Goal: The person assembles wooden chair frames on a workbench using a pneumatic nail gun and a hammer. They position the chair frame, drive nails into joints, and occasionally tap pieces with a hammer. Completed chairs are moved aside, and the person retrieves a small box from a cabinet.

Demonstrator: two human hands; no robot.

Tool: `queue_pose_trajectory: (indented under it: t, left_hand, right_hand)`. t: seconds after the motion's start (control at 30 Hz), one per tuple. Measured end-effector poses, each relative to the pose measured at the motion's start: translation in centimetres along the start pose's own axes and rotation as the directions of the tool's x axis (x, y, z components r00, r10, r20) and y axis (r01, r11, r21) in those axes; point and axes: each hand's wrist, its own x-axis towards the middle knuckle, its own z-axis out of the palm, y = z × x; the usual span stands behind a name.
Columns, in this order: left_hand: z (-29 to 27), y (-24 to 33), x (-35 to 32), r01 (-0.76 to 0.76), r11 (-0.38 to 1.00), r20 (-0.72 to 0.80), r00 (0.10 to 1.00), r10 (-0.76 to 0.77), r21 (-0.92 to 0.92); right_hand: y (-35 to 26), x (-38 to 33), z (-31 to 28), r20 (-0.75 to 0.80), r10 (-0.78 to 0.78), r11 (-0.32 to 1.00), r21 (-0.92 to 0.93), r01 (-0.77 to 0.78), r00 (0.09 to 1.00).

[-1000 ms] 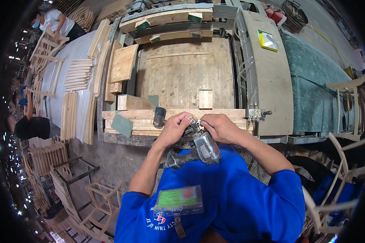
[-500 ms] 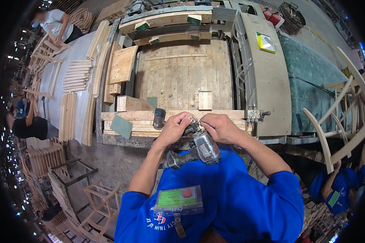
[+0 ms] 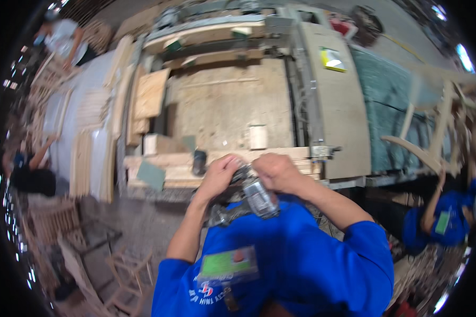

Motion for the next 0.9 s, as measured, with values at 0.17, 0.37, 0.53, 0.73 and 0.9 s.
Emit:
queue_pose_trajectory:
  t: [0.17, 0.37, 0.53, 0.73, 0.9]
  left_hand:
    - [0.1, -2.2, -0.7, -0.001, 0.994, -0.076, 0.997, -0.008, -0.109]
    - [0.5, -1.6, 0.2, 0.069, 0.931, 0.076, 0.996, -0.045, -0.359]
    - [0.6, -1.6, 0.0, 0.081, 0.927, 0.093, 0.994, -0.050, -0.367]
    - [0.3, -1.5, -0.1, 0.071, 0.933, 0.086, 0.995, -0.043, -0.352]
    - [0.8, -1.3, 0.4, 0.090, 0.919, 0.135, 0.990, -0.041, -0.385]
  right_hand:
    - [0.9, 0.6, 0.7, 0.126, -0.037, 0.973, 0.229, 0.008, 0.991]
    - [1.7, 0.5, -0.5, 0.044, -0.261, 0.965, 0.007, 0.261, 0.964]
    - [2.1, -0.1, -0.6, 0.088, -0.309, 0.945, -0.081, 0.316, 0.947]
    - [2.3, -0.1, -0.8, 0.122, -0.323, 0.943, -0.037, 0.330, 0.938]
    - [3.6, 2.9, -1.4, 0.130, -0.535, 0.799, -0.243, 0.550, 0.835]
